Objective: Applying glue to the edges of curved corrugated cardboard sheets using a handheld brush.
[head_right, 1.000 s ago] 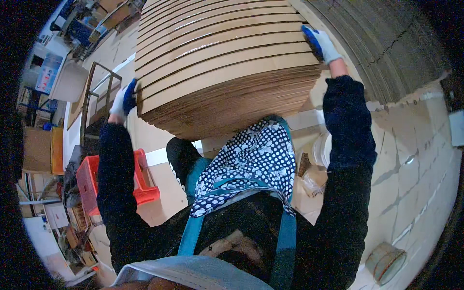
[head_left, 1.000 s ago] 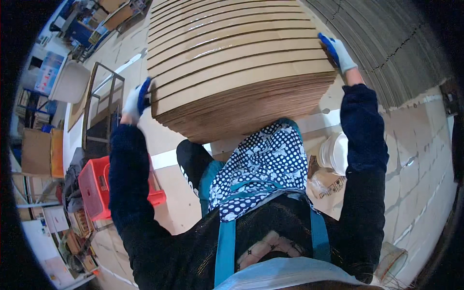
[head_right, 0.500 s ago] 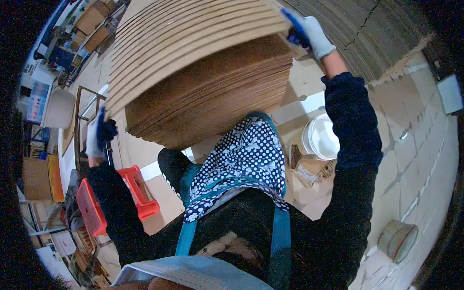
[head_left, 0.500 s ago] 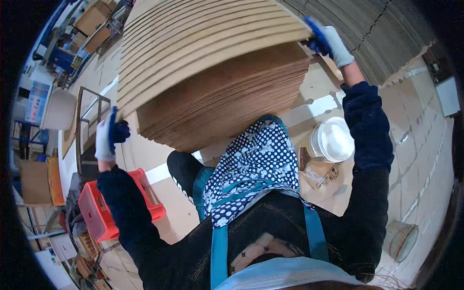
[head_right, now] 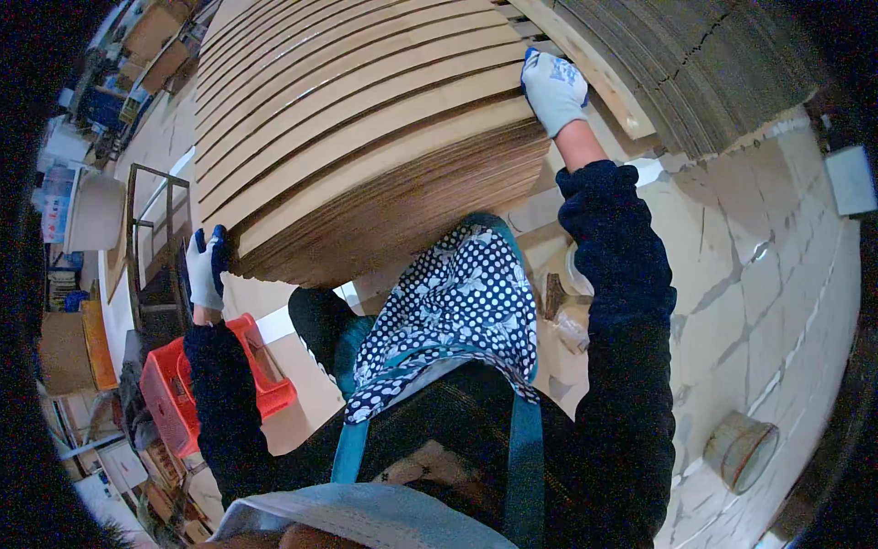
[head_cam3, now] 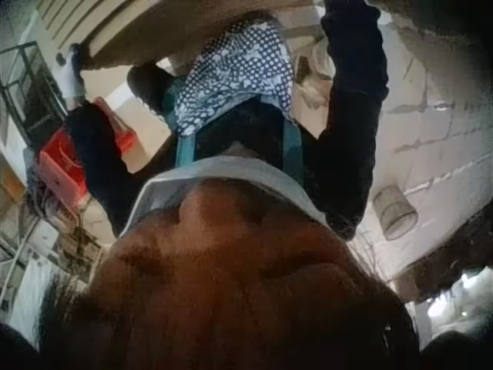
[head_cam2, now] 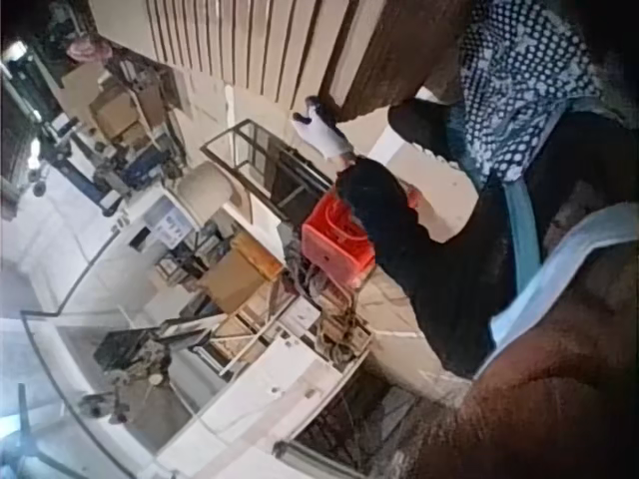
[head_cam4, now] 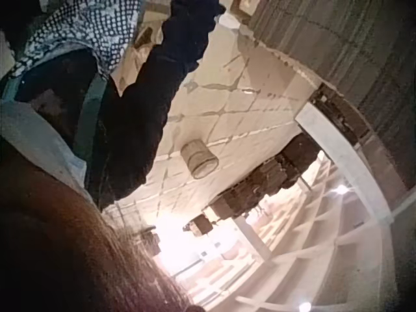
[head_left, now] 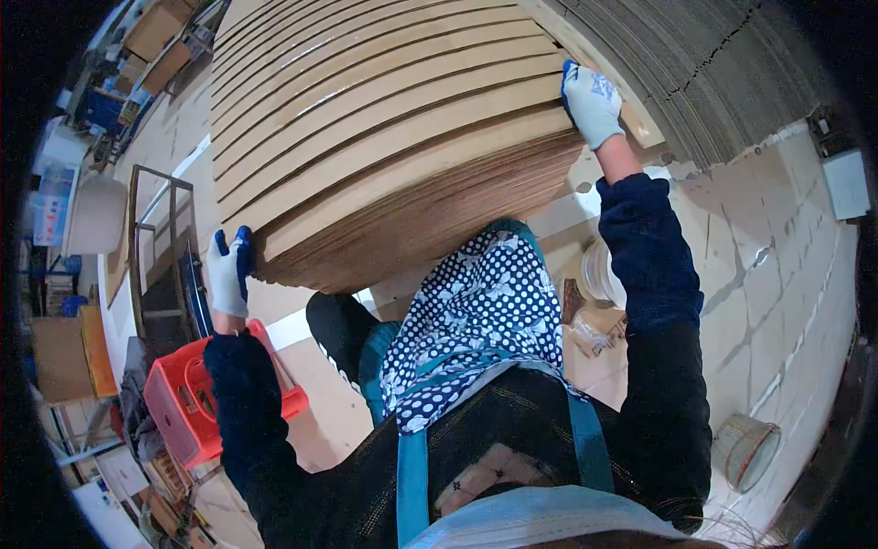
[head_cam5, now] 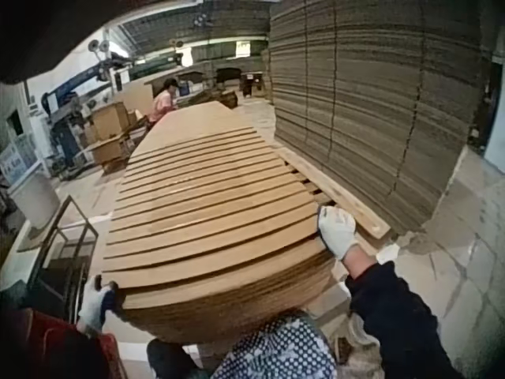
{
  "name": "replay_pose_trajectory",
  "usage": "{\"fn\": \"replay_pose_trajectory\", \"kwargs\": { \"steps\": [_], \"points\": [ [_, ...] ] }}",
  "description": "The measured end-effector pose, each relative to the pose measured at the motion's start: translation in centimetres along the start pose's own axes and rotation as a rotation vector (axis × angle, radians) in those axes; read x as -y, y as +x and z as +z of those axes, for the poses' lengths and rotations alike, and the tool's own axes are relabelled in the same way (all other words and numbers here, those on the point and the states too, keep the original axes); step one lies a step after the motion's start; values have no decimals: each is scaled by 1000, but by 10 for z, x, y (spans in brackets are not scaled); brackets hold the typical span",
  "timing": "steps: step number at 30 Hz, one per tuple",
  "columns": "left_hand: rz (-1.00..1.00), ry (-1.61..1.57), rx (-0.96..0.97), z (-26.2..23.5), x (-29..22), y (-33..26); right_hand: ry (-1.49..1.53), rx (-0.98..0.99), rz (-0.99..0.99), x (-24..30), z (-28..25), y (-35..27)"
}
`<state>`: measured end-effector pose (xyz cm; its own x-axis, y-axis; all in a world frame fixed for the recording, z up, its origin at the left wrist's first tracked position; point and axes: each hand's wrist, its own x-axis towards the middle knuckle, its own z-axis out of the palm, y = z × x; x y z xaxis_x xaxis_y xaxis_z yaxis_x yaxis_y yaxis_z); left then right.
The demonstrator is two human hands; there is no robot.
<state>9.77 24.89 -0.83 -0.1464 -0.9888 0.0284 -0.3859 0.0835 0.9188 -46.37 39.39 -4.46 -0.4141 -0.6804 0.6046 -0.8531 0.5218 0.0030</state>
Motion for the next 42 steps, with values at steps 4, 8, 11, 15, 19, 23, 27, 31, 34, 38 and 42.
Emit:
{"fn": "replay_pose_trajectory", "kwargs": {
  "steps": [4,8,11,15,19,23,27,31,34,38,42],
  "points": [
    [52,56,26,-2,11,14,62,31,88,14,-10,1],
    [-16,211,120,-25,0,8,106,53,44,-6,-34,2],
    [-106,248,164,-40,-11,-7,110,116,3,-32,-54,0],
    [-96,371,184,-28,-8,-28,90,122,-240,-27,-54,-20],
    [68,788,201,-15,-23,-30,-56,386,-91,3,-63,-26],
    [-140,551,202,-37,-61,-20,-81,268,-307,5,-116,1],
    [-196,-127,193,-40,-53,-15,927,570,572,1,-129,13],
    [-53,-453,47,-13,-4,-29,806,-348,-86,9,-56,-18],
    [142,-54,-80,0,15,-29,364,-272,123,-1,-12,-22],
    [-5,-162,-146,8,13,-12,61,56,27,-2,-1,-13],
    [141,326,-133,15,13,4,135,81,147,9,-10,-5]
  ]
}}
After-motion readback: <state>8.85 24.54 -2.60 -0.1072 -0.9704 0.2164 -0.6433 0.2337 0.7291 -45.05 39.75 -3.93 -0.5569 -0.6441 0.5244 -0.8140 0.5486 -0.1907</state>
